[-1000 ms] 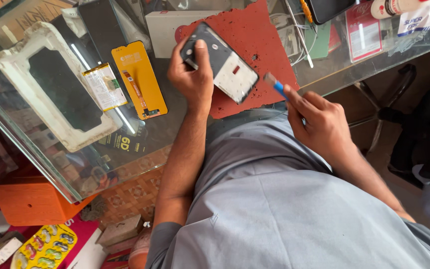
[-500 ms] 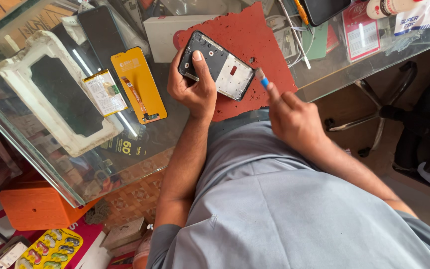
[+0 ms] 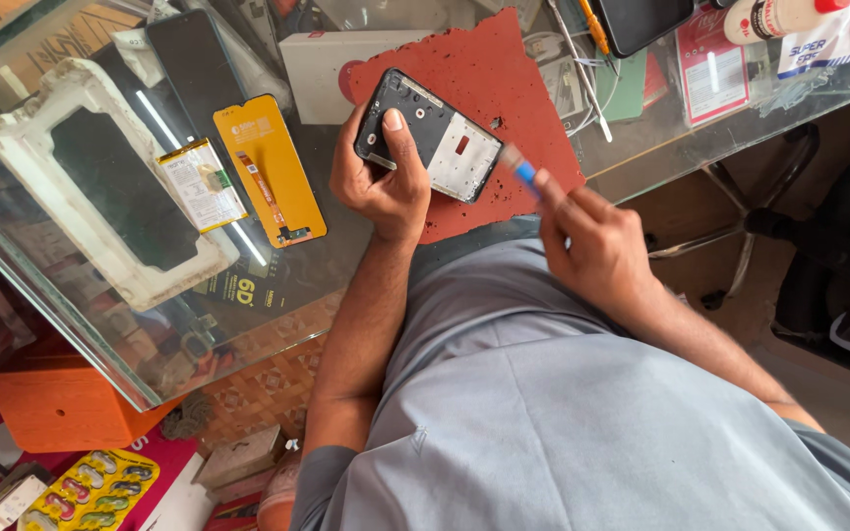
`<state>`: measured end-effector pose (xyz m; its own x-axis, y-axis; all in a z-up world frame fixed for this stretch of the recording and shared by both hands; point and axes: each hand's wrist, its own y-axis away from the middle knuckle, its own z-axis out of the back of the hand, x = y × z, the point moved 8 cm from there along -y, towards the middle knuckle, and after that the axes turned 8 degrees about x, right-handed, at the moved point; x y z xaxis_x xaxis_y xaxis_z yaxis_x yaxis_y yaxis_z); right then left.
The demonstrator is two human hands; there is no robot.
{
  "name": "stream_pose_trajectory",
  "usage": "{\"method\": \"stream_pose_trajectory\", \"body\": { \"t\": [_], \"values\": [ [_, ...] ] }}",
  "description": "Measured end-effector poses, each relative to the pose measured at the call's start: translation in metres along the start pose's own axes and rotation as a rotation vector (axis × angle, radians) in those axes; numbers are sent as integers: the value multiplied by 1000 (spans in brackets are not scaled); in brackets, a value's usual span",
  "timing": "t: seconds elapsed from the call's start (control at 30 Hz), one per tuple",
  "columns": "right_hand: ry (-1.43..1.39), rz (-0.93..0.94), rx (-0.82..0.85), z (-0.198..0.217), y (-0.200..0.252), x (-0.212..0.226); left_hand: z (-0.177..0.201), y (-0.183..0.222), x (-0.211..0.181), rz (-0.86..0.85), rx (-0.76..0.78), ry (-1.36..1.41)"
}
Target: The person uses a blue-handled prying tool to scrape adhesive residue from the back of a disassembled smartphone. They then use a green cloth to wipe the surface clean. The phone remains disassembled on the workbench.
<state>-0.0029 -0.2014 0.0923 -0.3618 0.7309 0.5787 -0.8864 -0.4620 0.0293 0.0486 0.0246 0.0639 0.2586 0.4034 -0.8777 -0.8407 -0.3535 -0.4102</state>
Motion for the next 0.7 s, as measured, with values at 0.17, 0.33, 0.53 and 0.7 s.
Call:
{"method": "stream_pose_trajectory", "body": {
  "t": [0.17,0.33,0.53,0.7],
  "values": [
    [7,99,115,-7,0,15,1,-3,-6,-42,5,-47],
    [-141,81,-40,16,-9,4,-5,-4,16,143,82,13],
    [-74,127,-120,3,-48,-7,-35,-2,44,310,373,23],
    [-26,194,-139,-16,-76,-7,-36,-2,46,274,377,7]
  ]
}}
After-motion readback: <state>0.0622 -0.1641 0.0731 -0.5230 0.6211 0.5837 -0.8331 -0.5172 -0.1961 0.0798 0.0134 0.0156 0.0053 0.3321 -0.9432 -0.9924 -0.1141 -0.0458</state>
